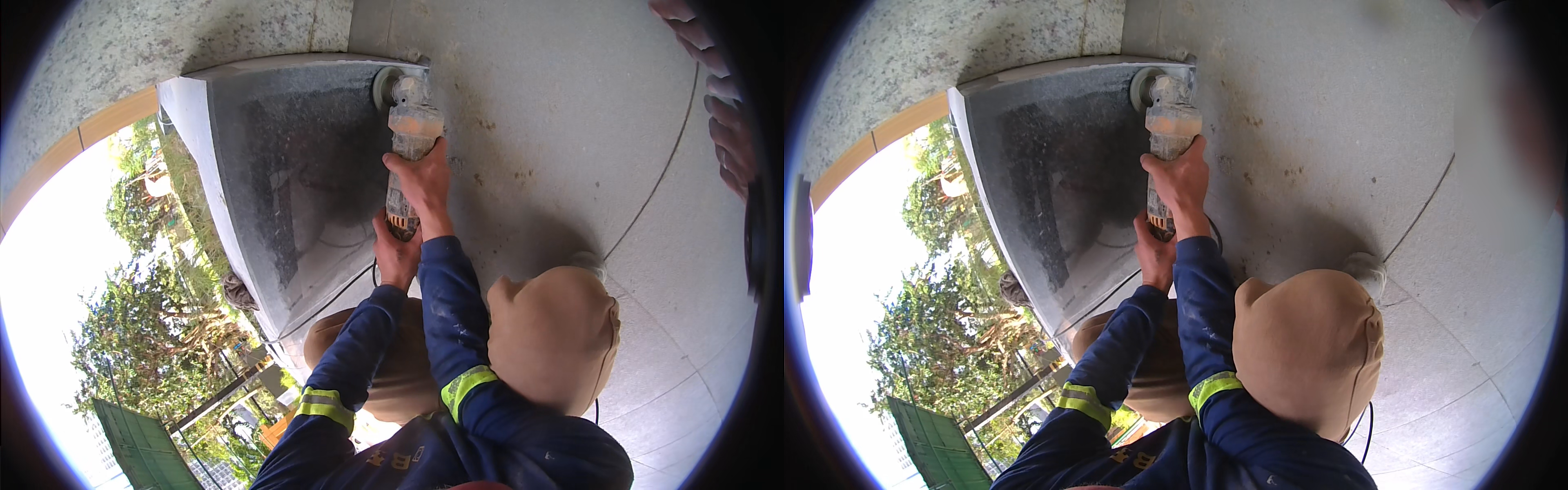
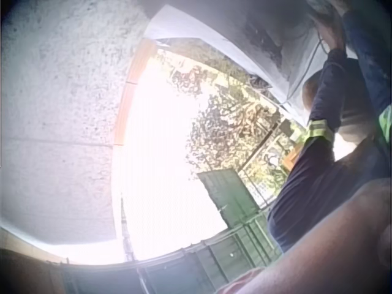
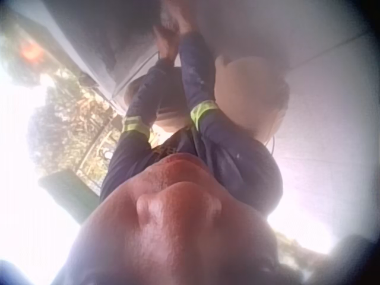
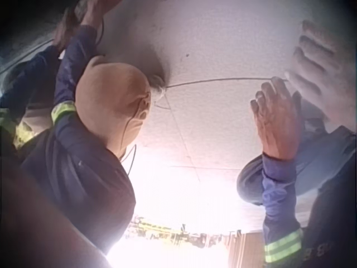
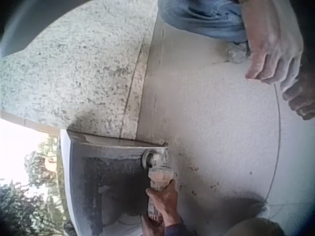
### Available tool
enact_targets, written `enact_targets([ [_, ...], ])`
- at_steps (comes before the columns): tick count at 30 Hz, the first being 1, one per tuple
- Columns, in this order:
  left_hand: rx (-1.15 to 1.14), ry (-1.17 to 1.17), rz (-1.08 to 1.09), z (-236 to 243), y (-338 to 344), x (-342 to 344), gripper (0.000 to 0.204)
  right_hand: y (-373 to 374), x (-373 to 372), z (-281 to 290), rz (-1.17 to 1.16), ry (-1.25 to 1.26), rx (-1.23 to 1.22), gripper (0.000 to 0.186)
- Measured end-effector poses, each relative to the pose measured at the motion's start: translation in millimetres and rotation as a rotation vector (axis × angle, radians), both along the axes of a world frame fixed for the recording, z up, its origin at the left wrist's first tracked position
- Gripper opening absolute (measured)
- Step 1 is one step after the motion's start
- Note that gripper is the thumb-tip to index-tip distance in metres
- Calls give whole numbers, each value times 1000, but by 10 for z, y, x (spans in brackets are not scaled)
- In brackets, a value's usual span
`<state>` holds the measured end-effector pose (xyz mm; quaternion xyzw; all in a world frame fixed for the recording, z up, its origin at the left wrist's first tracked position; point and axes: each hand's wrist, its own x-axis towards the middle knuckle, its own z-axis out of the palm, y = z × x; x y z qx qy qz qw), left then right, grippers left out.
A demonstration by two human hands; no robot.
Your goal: The person uses an angle grinder to smooth the edges of a gray stone structure. They hold the tool with both hands and move it along the curved edge, then reposition to grind a corner section.
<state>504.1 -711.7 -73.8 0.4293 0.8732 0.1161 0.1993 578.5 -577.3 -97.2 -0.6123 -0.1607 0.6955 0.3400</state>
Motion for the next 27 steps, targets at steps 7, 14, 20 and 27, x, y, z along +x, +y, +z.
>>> enact_targets([
  [7,18,12,5,28,-23,8,73,-72,-39,-1,15,-18,8,70],
  [14,23,12,-15,36,-70,-24,72,-114,-99,-21,-15,-40,45,71],
  [20,2,21,-8,87,11,-45,70,-70,-135,-12,-10,-79,14,69],
  [27,5,23,-7,133,45,-26,69,-44,-122,52,-35,-48,39,69],
])
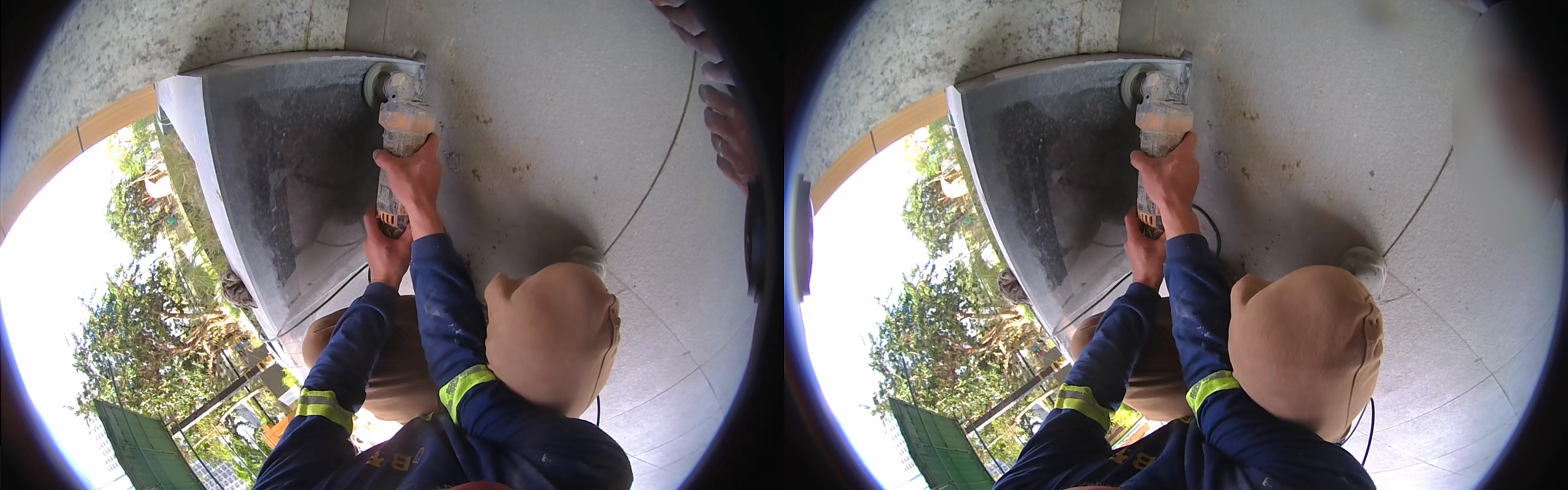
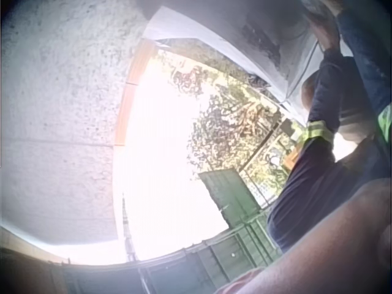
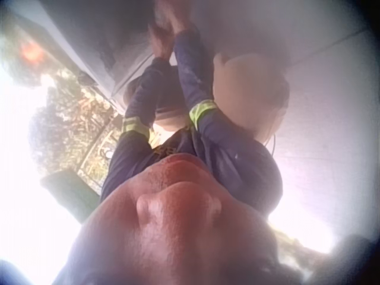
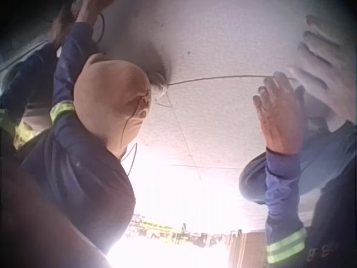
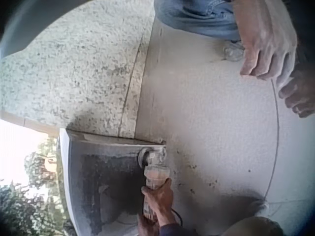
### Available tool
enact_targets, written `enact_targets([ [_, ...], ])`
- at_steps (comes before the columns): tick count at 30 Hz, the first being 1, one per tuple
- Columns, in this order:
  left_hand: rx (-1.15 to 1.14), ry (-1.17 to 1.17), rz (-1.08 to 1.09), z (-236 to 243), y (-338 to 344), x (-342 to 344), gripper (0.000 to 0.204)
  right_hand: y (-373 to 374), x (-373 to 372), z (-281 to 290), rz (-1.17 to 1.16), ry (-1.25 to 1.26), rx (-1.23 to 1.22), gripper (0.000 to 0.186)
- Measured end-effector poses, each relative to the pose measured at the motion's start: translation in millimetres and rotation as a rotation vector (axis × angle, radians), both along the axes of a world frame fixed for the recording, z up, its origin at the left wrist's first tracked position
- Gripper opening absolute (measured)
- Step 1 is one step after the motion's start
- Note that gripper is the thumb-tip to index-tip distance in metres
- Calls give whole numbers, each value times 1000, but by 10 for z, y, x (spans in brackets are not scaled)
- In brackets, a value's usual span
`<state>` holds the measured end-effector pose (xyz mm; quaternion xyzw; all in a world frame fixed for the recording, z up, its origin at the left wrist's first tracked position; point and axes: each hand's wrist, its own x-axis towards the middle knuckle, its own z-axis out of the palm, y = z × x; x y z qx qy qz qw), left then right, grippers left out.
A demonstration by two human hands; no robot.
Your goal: The person uses an angle grinder to smooth the edges of a gray stone structure. They hold the tool with both hands and move it along the curved edge, then reposition to grind a corner section.
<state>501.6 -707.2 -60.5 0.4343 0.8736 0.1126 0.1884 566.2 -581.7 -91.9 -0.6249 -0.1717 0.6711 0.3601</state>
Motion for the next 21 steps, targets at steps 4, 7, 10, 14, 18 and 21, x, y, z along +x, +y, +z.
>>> enact_targets([
  [4,-4,8,-42,25,-18,41,68,-28,-8,-84,18,-36,-7,69],
  [7,62,-24,-43,-23,-92,-20,68,-48,17,-17,33,-17,-4,68],
  [10,2,-8,-12,4,24,-16,68,2,5,-32,8,-14,-7,68],
  [14,13,3,-47,9,-6,4,68,-24,-1,-64,32,-36,-21,69],
  [18,62,4,-60,9,-37,-42,69,-50,-16,0,-7,9,10,69],
  [21,39,-19,-54,55,46,19,69,26,-27,-70,0,-30,0,68],
])
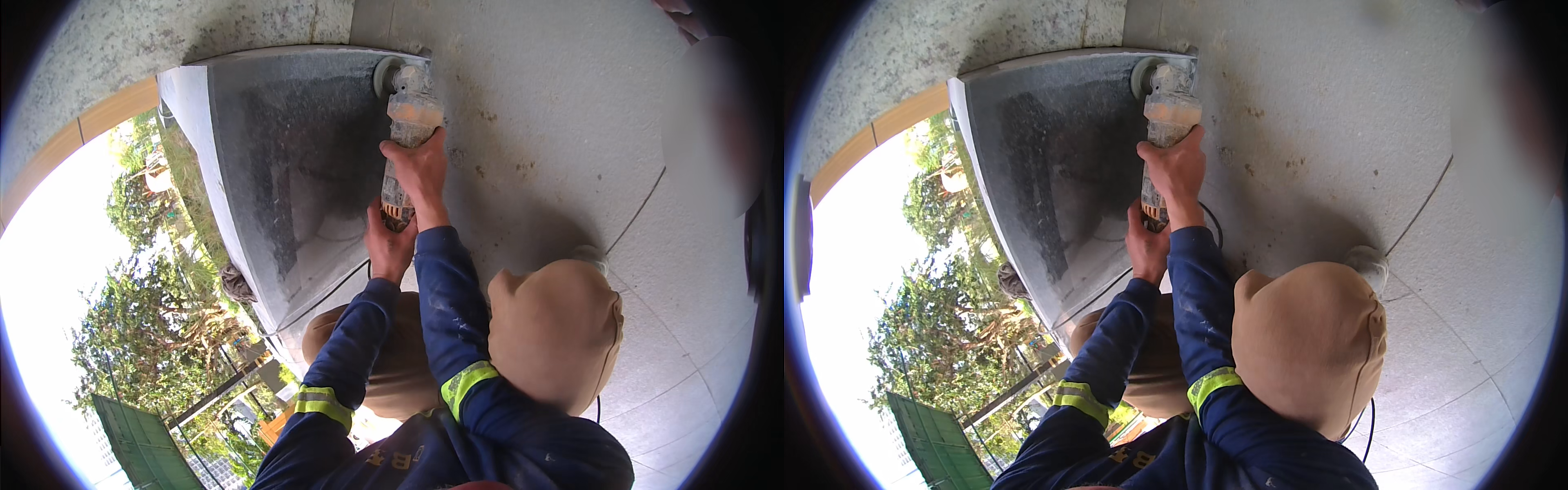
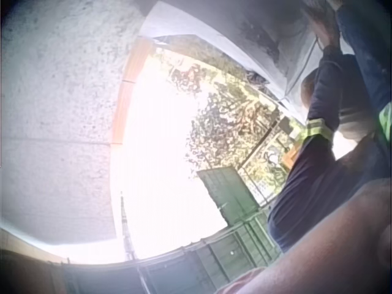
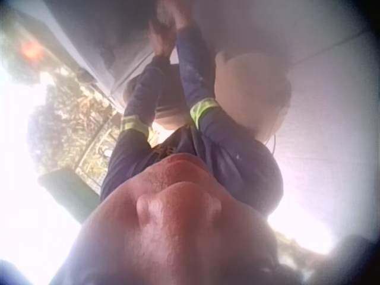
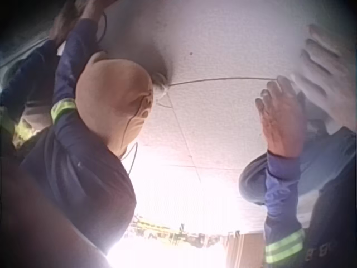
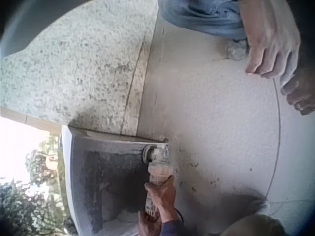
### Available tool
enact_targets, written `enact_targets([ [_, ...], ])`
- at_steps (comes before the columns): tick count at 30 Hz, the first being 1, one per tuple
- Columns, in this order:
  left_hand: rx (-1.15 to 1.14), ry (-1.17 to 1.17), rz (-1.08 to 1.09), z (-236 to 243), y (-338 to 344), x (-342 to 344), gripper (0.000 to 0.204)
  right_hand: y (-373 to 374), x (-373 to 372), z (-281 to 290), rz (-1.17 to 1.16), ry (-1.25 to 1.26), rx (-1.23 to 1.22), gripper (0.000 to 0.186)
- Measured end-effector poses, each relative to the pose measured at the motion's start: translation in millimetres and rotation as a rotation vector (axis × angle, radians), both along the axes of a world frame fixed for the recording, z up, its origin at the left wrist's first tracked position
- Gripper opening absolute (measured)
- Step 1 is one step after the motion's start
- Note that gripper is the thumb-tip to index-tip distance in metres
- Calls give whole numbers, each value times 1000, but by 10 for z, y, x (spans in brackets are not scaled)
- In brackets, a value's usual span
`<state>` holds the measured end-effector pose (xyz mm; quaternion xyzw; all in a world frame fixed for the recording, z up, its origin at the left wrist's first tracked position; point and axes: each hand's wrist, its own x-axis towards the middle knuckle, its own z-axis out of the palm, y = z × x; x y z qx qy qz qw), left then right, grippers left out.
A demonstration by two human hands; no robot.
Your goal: The person uses an angle grinder to smooth the edges of a gray stone structure. They hold the tool with both hands and move it along the curved edge, then reposition to grind a corner section.
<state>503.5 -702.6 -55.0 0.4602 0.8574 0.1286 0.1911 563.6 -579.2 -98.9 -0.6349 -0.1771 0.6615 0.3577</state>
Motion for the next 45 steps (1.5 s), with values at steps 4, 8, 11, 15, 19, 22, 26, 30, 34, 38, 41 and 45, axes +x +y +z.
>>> enact_targets([
  [4,-18,-13,-8,-56,-142,-43,69,-75,31,15,48,-8,-36,70],
  [8,51,71,-19,-34,-193,-102,70,-93,-10,182,12,35,2,71],
  [11,22,53,-5,-10,-130,-146,73,-56,-14,195,20,34,-23,71],
  [15,48,-4,-5,26,-219,-86,73,-155,-6,213,66,-28,14,72],
  [19,32,14,20,39,-204,-181,74,-132,-91,236,22,-7,21,71],
  [22,19,15,22,41,-236,-179,73,-133,-66,262,47,-23,7,71],
  [26,15,35,26,79,-244,-72,72,-151,-29,262,67,-24,4,70],
  [30,8,-31,69,73,-194,-56,72,-90,-23,242,77,-63,-5,70],
  [34,37,-34,44,106,-207,47,73,-121,42,242,94,-26,-4,70],
  [38,-2,39,46,85,-187,-51,74,-81,28,276,79,-18,4,71],
  [41,-17,-2,61,132,-147,44,74,-118,77,253,102,-26,2,71],
  [45,57,-2,54,65,-189,-32,72,-76,29,298,71,-13,42,72],
])
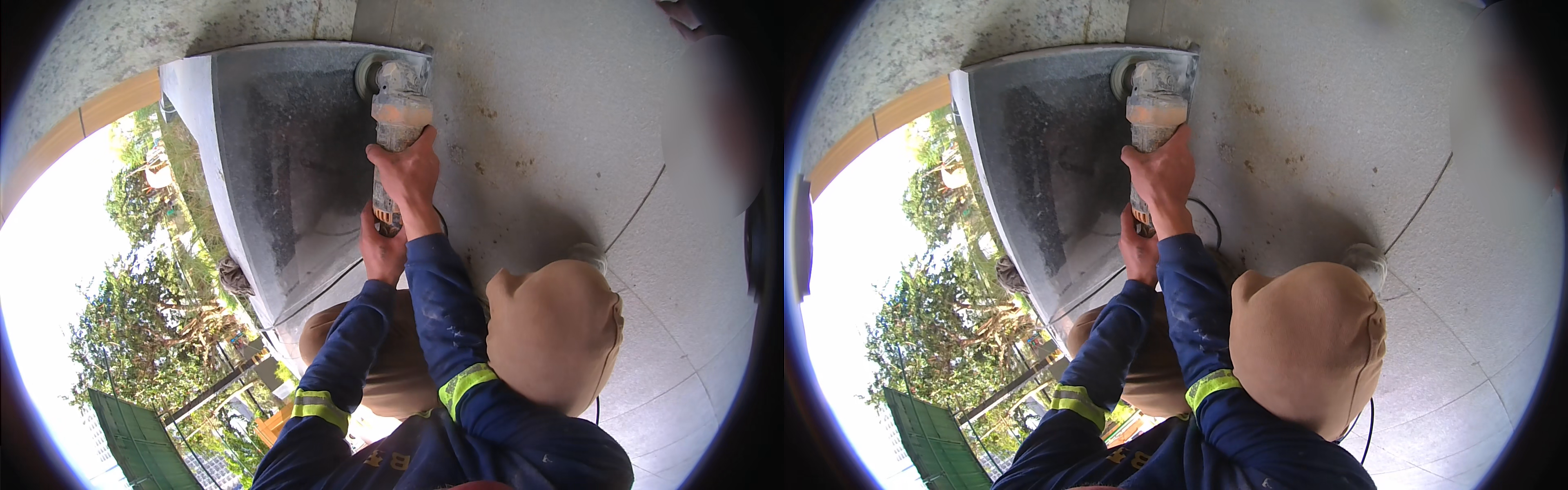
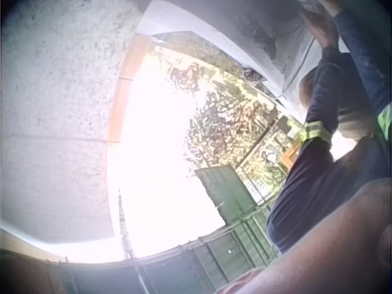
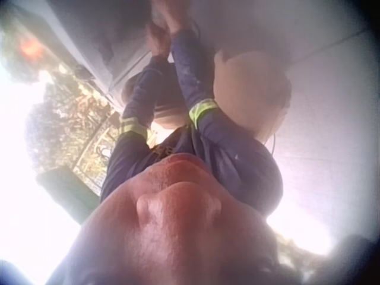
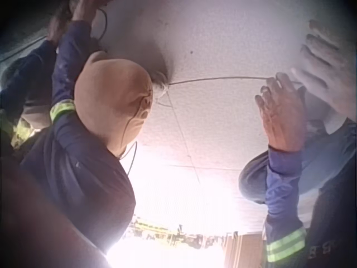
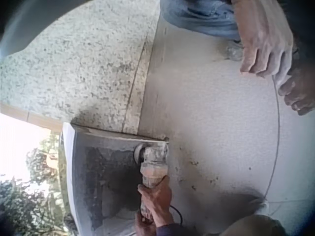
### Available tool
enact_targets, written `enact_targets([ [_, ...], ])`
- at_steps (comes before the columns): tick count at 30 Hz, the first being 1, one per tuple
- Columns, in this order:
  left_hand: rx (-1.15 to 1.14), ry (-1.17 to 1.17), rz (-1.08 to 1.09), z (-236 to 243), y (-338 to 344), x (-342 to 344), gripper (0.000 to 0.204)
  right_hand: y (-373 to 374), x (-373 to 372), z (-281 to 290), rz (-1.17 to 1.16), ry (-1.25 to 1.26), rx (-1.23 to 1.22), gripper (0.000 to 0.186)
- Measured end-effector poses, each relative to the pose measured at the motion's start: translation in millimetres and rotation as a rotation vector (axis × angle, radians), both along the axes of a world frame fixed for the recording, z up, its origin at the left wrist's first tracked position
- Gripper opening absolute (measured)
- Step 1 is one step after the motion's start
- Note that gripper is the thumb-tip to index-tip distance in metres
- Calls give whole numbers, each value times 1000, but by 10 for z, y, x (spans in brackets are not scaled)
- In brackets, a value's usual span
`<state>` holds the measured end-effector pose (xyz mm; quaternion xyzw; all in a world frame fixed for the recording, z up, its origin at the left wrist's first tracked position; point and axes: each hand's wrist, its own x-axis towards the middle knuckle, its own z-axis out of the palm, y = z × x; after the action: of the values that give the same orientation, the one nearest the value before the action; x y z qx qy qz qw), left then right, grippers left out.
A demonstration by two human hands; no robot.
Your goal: The person uses an angle grinder to smooth the edges of a gray stone structure. They hold the tool with both hands and move it along the curved edge, then reposition to grind a corner section.
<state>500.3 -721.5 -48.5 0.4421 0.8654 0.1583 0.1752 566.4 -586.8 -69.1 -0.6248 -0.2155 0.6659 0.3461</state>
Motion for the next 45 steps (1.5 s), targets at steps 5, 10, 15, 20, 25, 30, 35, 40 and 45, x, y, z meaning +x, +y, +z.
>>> enact_targets([
  [5,-28,-72,12,31,39,71,71,-4,41,-50,19,-43,-24,69],
  [10,-18,3,17,9,16,79,69,-16,30,-59,10,-34,-12,68],
  [15,-26,41,-31,-7,40,80,70,13,43,-92,-12,-11,-29,69],
  [20,20,67,-35,-66,10,7,72,25,21,-55,-14,-10,0,69],
  [25,-35,26,1,-27,16,144,75,20,94,-108,24,-22,-17,69],
  [30,-7,-6,39,-53,-10,220,75,25,179,-60,78,-36,0,69],
  [35,22,-78,50,-91,-18,256,74,46,218,-83,82,-34,5,69],
  [40,-2,-58,99,-50,26,281,73,28,216,-96,58,21,-10,69],
  [45,5,4,51,-107,-10,243,73,14,202,-143,58,17,-8,69],
])
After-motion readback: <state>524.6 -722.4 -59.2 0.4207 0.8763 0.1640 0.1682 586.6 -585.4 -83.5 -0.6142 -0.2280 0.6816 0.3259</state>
